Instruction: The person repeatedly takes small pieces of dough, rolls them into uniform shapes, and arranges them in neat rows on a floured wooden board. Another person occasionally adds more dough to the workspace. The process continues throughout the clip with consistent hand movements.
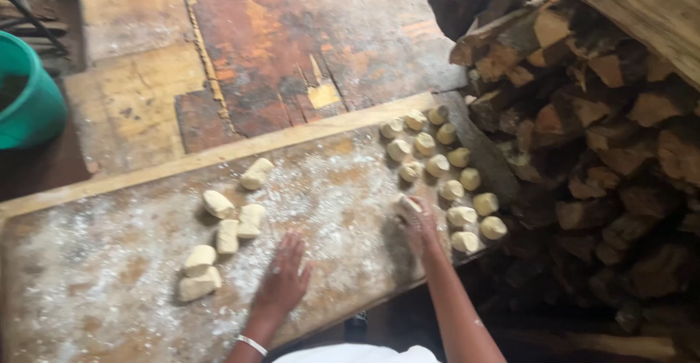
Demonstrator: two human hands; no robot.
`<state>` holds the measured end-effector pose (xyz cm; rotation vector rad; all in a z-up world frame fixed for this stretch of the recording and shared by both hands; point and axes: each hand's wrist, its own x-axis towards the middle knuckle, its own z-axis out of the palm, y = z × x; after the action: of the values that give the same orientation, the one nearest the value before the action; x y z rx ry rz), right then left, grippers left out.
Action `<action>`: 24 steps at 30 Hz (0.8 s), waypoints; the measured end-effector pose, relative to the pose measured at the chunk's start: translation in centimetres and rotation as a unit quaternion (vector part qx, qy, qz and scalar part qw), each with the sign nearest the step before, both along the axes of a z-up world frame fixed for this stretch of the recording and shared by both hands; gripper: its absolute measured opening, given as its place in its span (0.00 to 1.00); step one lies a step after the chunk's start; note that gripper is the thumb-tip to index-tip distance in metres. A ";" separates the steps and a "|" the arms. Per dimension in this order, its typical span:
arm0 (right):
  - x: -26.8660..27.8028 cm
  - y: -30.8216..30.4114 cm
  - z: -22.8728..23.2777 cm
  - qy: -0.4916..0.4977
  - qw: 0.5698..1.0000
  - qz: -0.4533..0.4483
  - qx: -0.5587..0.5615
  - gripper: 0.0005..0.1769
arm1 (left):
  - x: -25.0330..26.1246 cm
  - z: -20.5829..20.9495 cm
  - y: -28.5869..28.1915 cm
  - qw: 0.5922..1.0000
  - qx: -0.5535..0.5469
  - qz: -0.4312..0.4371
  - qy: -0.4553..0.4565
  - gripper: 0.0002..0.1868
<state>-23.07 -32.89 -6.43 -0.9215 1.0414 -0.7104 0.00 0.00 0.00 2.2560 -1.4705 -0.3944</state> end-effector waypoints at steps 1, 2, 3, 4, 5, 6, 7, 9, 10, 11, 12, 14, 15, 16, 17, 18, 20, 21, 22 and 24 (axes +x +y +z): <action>-1.3 0.1 2.8 0.148 0.985 -0.005 -0.085 0.21 | 0.0 0.3 -0.1 1.000 -0.004 -0.002 -0.004 0.33; -2.2 0.1 5.4 0.293 0.941 -0.009 -0.167 0.18 | -0.1 0.5 -0.2 1.000 -0.008 -0.005 -0.009 0.34; -2.4 -0.1 7.5 0.367 0.891 0.013 -0.266 0.16 | -0.2 0.8 -0.2 1.000 -0.012 -0.005 -0.014 0.34; -2.5 -0.3 9.3 0.433 0.825 0.035 -0.361 0.17 | -0.3 1.0 -0.3 1.000 -0.007 -0.003 -0.018 0.33; -2.3 -0.7 10.5 0.490 0.745 0.055 -0.449 0.19 | -0.3 1.2 -0.4 1.000 -0.003 0.000 -0.024 0.33; -1.7 -1.2 11.1 0.495 0.709 0.042 -0.500 0.18 | -0.4 1.4 -0.6 1.000 0.001 0.002 -0.030 0.32; -0.9 -1.7 11.2 0.497 0.671 0.030 -0.550 0.17 | -0.7 1.4 -0.7 0.999 -0.003 0.008 -0.039 0.32; 0.1 -2.1 10.1 0.503 0.612 0.044 -0.608 0.12 | -0.9 1.4 -0.7 0.998 -0.011 0.020 -0.057 0.31; 1.2 -2.3 9.1 0.509 0.594 0.071 -0.619 0.08 | -0.9 1.4 -0.7 0.997 -0.028 0.028 -0.062 0.30; 1.7 -2.3 8.1 0.513 0.575 0.097 -0.629 0.05 | -1.0 1.3 -0.7 0.996 -0.045 0.036 -0.068 0.29; 1.5 -2.2 7.4 0.517 0.577 0.095 -0.625 0.06 | -1.1 1.1 -0.5 0.994 -0.062 0.044 -0.074 0.28; 2.4 -2.2 7.0 0.514 0.578 0.091 -0.627 0.09 | -1.0 0.9 -0.5 0.990 -0.112 0.052 -0.064 0.26; 2.7 -1.8 7.1 0.519 0.571 0.088 -0.630 0.09 | -1.3 0.6 -0.2 0.987 -0.136 0.058 -0.058 0.24; 2.8 -1.4 7.5 0.523 0.564 0.085 -0.633 0.11 | -1.5 0.3 -0.1 0.984 -0.158 0.071 -0.042 0.23; 2.7 -0.8 8.1 0.532 0.558 0.076 -0.633 0.12 | -1.2 0.2 -0.5 0.980 -0.180 0.076 -0.026 0.21; 2.6 -0.2 8.7 0.540 0.568 0.079 -0.616 0.14 | -0.5 0.1 -0.9 0.976 -0.203 0.081 -0.010 0.20; 2.3 0.7 10.2 0.562 0.586 0.074 -0.578 0.20 | 2.6 0.0 -3.1 0.975 -0.191 0.113 0.016 0.17; 2.0 1.3 10.6 0.552 0.583 0.052 -0.594 0.22 | 4.1 -0.2 -4.4 0.974 -0.184 0.124 0.034 0.17; 1.8 1.9 10.7 0.541 0.579 0.029 -0.610 0.24 | 6.1 -0.3 -5.7 0.967 -0.208 0.141 -0.029 0.18; 0.6 3.2 10.6 0.531 0.553 -0.014 -0.642 0.28 | 10.7 -0.5 -8.3 0.957 -0.196 0.162 -0.139 0.23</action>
<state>-22.46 -29.72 4.13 -2.9091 1.4969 -0.9190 10.70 -8.25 -0.51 2.2219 -1.1410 0.3017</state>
